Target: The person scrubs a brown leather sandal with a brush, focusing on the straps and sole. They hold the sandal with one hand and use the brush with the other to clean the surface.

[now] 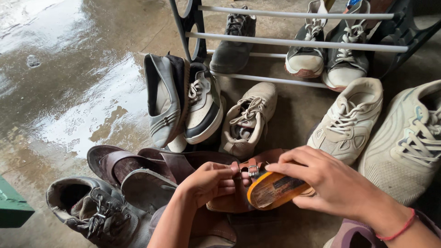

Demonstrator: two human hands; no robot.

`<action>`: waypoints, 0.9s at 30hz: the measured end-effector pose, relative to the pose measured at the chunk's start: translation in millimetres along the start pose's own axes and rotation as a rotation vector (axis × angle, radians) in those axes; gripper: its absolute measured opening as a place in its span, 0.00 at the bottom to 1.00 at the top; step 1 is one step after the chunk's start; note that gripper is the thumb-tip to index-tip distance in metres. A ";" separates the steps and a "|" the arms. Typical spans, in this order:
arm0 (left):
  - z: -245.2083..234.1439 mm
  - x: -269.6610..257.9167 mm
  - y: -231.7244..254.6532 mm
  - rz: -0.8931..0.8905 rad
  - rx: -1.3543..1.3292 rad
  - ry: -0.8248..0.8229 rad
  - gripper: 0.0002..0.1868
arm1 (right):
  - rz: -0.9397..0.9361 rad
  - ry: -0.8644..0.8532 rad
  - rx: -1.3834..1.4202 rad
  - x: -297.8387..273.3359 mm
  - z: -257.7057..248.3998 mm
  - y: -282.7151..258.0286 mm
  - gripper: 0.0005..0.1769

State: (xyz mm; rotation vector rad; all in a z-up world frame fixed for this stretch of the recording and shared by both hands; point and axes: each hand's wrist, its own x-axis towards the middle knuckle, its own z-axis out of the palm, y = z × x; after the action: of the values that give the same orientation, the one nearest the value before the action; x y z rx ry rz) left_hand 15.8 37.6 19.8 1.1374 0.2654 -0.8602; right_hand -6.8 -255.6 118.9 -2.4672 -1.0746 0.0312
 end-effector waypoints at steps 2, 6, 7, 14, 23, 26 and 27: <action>-3.3 2.7 -0.6 0.012 -0.074 -0.024 0.16 | 0.054 -0.088 -0.007 -3.7 7.9 10.8 0.44; -0.8 1.2 1.0 0.048 0.053 0.009 0.17 | 0.270 -0.254 0.019 -5.4 13.0 28.9 0.43; 3.6 0.7 2.3 0.037 0.199 0.069 0.18 | 0.291 -0.279 0.030 -5.2 14.6 31.0 0.42; 22.2 -32.7 5.5 0.224 1.253 0.105 0.17 | 0.269 -0.244 0.029 -9.8 5.7 26.8 0.41; 27.6 -23.2 0.8 0.493 0.838 0.239 0.15 | 0.472 0.270 -0.017 -8.7 -36.1 0.4 0.45; 22.9 -4.2 -6.0 0.557 0.366 0.112 0.12 | 0.392 0.517 0.025 -5.9 -36.0 -2.5 0.40; 19.1 1.8 -6.0 0.551 0.326 0.111 0.12 | 0.432 0.488 -0.006 -3.7 -32.0 -3.9 0.41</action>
State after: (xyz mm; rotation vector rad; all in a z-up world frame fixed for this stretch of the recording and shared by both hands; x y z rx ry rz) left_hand 8.4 19.1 22.8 1.4714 -0.1060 -0.3553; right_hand -5.8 -268.3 148.8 -2.4754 -0.3336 -0.4170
